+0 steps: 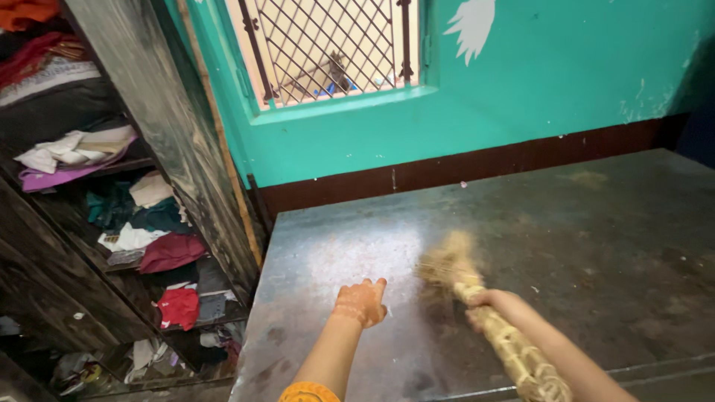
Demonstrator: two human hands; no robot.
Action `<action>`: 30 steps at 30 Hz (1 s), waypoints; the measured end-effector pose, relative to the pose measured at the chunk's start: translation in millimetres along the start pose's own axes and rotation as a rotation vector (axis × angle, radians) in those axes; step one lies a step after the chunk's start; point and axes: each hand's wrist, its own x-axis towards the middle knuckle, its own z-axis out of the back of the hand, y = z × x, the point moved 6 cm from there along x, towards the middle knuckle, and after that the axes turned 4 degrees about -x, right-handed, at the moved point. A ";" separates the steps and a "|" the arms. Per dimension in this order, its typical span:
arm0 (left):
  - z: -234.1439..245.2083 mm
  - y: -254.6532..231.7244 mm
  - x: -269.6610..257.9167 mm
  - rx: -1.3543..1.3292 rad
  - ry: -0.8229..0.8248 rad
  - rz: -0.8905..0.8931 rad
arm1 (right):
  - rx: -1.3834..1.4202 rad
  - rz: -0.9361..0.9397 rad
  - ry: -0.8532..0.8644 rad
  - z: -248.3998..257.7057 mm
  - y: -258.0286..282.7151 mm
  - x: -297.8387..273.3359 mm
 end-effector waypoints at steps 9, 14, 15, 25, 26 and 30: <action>-11.1 8.5 19.2 0.060 0.052 0.025 | 0.071 -0.181 0.231 -103.6 -26.6 -14.7; -17.8 5.1 14.3 0.002 0.058 0.025 | 0.118 -0.203 0.137 37.3 -53.1 15.0; -19.3 2.6 14.1 0.005 0.074 0.029 | 0.153 -0.190 0.031 72.5 -55.7 26.6; -1.6 -41.1 38.6 -0.012 0.033 -0.065 | 0.068 0.187 -0.788 182.8 10.1 15.9; 1.0 -45.1 41.7 -0.017 0.021 -0.070 | 0.068 0.151 -0.678 159.7 14.3 13.4; 4.2 -56.8 58.9 -0.089 0.019 -0.045 | 0.094 -0.025 -0.102 48.9 20.6 0.5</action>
